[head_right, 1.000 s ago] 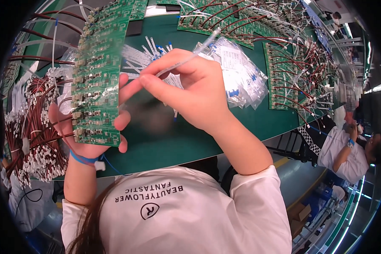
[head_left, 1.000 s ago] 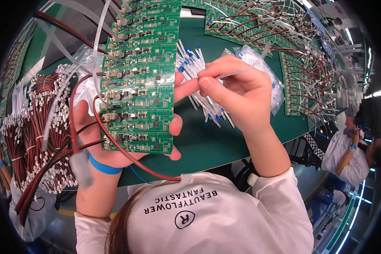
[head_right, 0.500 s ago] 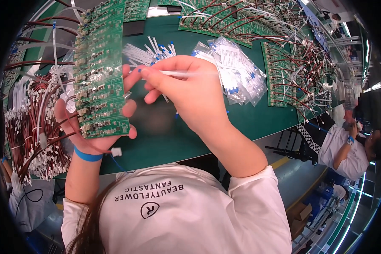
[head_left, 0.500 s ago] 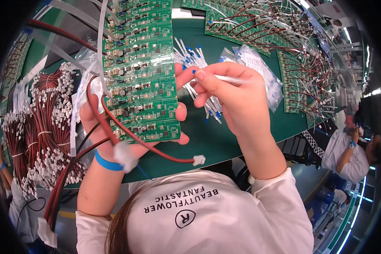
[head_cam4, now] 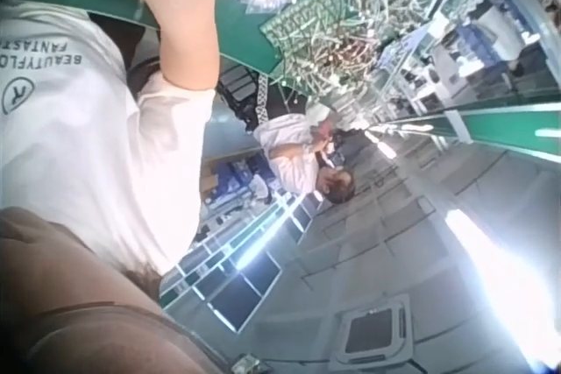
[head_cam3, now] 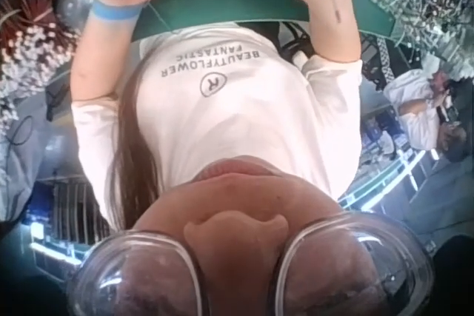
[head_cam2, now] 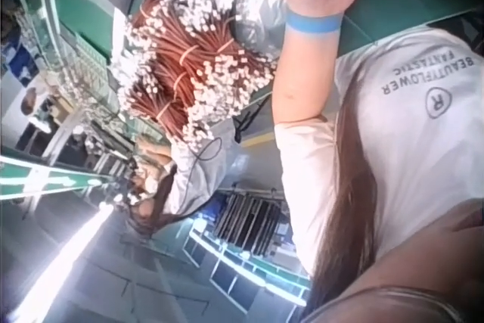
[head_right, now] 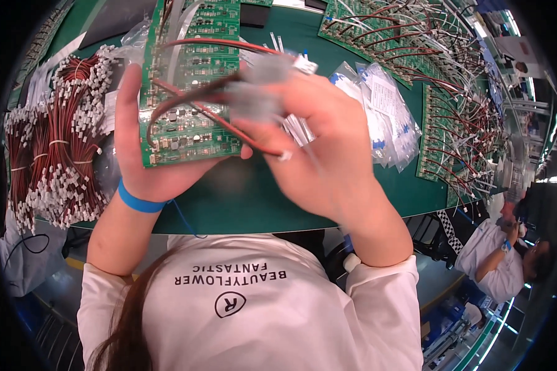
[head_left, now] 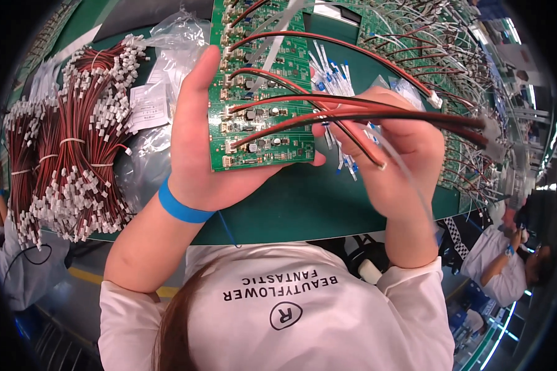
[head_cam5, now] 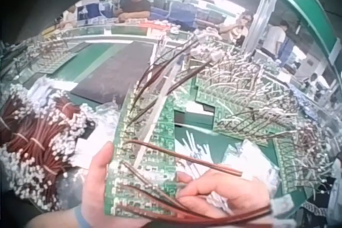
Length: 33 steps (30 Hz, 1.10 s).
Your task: The person plugs ribbon cables and wire harnesses into connectors on circuit board panels by hand, sets them down, and then connects ribbon cables to individual small circuit boards.
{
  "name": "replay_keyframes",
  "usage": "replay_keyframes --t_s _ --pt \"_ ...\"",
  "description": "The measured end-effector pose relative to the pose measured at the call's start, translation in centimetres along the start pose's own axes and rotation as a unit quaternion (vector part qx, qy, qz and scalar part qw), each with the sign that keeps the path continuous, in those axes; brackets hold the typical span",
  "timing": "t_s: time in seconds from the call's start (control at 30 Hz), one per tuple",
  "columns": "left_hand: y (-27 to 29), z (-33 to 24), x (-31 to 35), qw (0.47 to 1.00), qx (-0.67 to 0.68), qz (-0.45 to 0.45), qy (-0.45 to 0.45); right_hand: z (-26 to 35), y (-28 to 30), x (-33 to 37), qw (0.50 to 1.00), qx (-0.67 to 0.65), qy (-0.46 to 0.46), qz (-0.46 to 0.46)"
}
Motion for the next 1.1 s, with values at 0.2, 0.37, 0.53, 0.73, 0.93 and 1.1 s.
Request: replay_keyframes --t_s 0.2,0.37,0.53,0.73,0.93,1.1 --pt "1.4 0.1 0.2 0.999 0.008 -0.026 -0.033 0.8 -2.8 0.2 0.973 0.083 0.207 0.062" --pt "1.7 -0.2 0.5 0.996 0.01 0.005 -0.086 0.4 -3.8 0.9 0.968 0.102 0.225 0.048" --pt "2.5 -0.6 2.0 0.974 -0.104 -0.092 -0.18 1.0 -3.9 0.6 0.95 0.182 0.235 0.093" --pt "1.5 -0.4 0.5 0.981 -0.057 0.17 -0.068 0.8 -3.8 0.7 0.957 0.183 0.21 0.085" --pt "1.9 -0.4 0.5 0.985 -0.038 0.158 -0.058 0.3 -3.8 0.8 0.956 0.201 0.197 0.086" --pt "2.5 -1.1 0.7 0.987 -0.051 0.121 -0.087 0.2 -3.7 0.8 0.954 0.205 0.202 0.087"
Point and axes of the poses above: each hand's wrist, its own x-axis away from the middle knuckle, its own y-axis out of the back of the hand, z = x × y, the point moved 6 cm from there along -x, towards the middle knuckle, and after that the axes turned 9 degrees about y, right-handed, at the moved point
